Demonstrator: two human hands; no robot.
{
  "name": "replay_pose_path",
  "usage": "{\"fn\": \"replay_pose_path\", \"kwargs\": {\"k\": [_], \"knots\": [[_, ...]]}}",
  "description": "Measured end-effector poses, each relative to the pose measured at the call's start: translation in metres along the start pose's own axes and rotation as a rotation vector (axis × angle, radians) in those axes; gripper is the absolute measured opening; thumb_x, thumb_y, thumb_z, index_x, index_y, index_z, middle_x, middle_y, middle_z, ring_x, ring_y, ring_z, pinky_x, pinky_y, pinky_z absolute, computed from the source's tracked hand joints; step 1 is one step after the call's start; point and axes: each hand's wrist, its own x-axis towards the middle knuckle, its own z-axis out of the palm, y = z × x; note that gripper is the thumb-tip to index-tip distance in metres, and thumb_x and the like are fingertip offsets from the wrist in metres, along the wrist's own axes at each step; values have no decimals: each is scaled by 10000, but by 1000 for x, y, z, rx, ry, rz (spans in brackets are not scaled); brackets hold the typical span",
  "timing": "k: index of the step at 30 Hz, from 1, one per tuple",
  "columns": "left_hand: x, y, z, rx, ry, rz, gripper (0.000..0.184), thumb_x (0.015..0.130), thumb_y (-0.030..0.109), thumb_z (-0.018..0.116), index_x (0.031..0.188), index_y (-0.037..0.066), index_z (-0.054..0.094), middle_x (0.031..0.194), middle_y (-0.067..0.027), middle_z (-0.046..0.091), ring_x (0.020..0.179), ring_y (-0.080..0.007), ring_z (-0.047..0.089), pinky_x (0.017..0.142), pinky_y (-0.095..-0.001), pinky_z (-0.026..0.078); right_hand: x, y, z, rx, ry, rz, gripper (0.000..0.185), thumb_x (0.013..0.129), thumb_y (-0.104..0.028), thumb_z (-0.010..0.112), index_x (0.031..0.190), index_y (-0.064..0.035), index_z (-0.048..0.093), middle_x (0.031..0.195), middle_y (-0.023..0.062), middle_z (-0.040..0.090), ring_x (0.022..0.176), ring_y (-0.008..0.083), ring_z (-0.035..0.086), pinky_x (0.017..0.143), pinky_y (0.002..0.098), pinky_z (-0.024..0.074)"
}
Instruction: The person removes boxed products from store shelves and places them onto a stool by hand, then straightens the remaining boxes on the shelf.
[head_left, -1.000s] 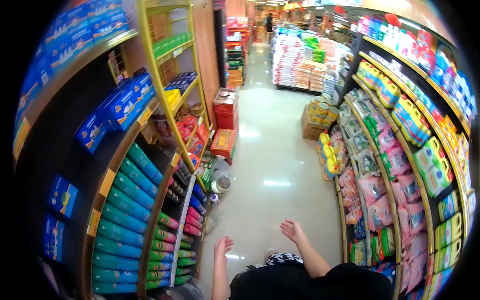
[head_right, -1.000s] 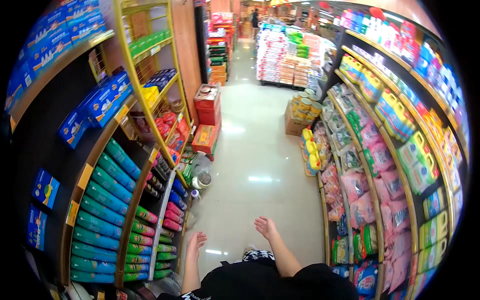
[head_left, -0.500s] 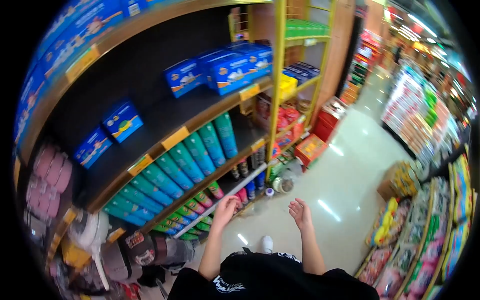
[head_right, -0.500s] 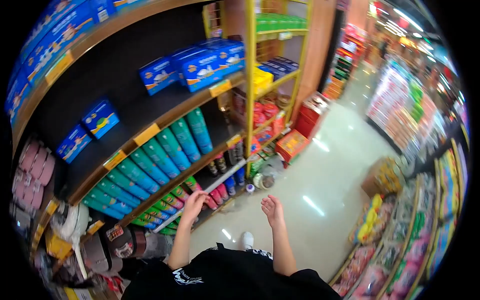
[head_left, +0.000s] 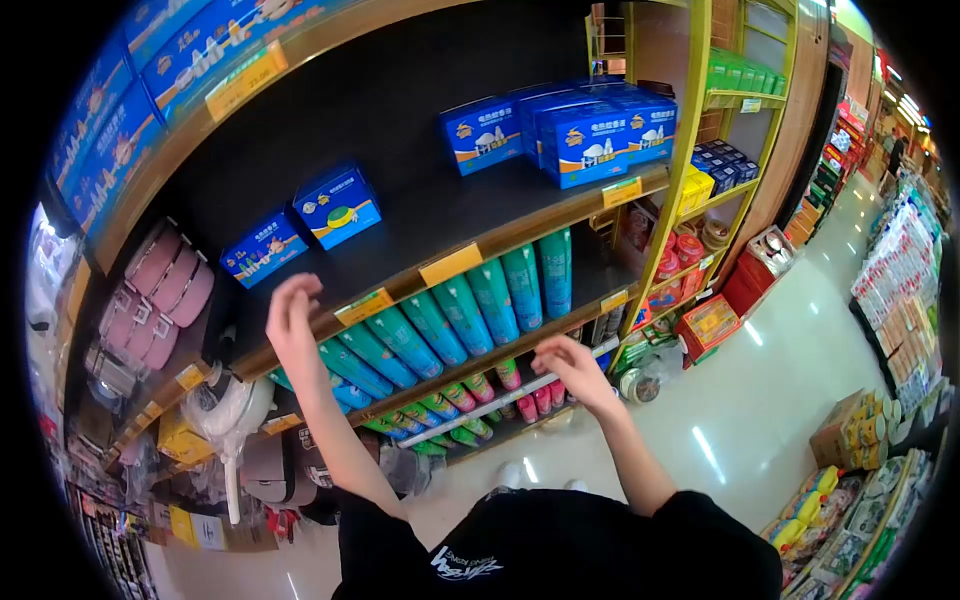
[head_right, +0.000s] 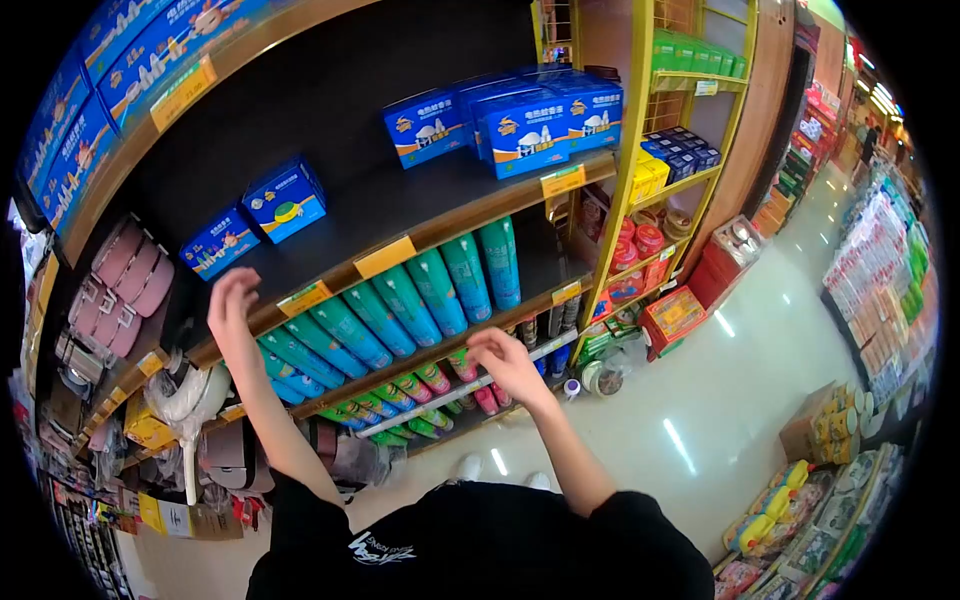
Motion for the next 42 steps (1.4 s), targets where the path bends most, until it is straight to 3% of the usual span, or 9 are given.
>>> {"fn": "replay_pose_path", "kwargs": {"k": [6,10,13,17,21,24,27,33,42], "knots": [[92,-63,4,265,-60,-104,457,875,169,565,1281,-32,502,1278,-200,540,1202,-283,510,1019,-365,370,81,-98,97,-401,-10,-538,198,852,-105,622,1019,-5,587,897,102,663,852,189,659,790,302,501],[129,-123,22,204,131,-100,673,850,167,595,1413,-39,290,1385,-279,400,1291,-341,418,1062,-387,336,192,-114,182,-539,30,-739,475,780,-157,647,1200,15,508,1148,188,566,1081,308,565,906,370,462],[147,-178,31,-127,138,-121,652,862,163,591,1410,-38,301,1381,-264,412,1287,-312,418,1059,-383,336,269,-100,220,-681,169,-681,556,732,-166,612,1202,88,455,1116,287,534,1079,411,525,926,422,438],[143,-181,24,-32,2,-147,602,884,153,584,1401,-24,332,1371,-215,449,1216,-257,483,1032,-355,360,289,-86,239,-739,216,-527,659,731,-159,640,1285,77,373,1196,299,505,1119,422,510,963,430,431],[129,-134,19,-6,43,-204,555,905,213,581,1378,1,382,1328,-224,486,1174,-290,522,975,-368,417,283,-78,245,-689,358,-637,750,721,-134,642,1350,73,291,1201,281,486,1083,384,533,932,398,455],[117,-123,18,431,174,-3,512,922,283,568,1361,59,431,1245,-199,530,1132,-324,531,960,-400,441,250,-108,245,-328,264,-384,688,727,-107,622,1333,65,347,1126,235,501,1019,332,550,866,369,482],[112,-112,12,514,216,115,444,930,297,556,1324,102,493,1202,-173,548,1104,-304,536,942,-400,459,221,-107,244,-501,292,-538,607,737,-63,591,1306,56,417,1058,198,488,946,288,548,818,351,488],[99,-91,18,74,205,112,356,947,196,539,1278,67,541,1229,-147,578,1087,-256,576,923,-362,491,148,-118,258,-682,458,-925,642,749,25,588,1367,12,414,1221,204,410,1043,296,503,857,363,467],[-48,20,11,-345,-127,247,389,896,92,523,1275,3,513,1228,-164,548,1060,-272,560,862,-346,465,-47,-116,235,-822,828,-764,661,772,12,605,1398,3,392,1381,215,392,1222,317,462,973,367,421]]}}
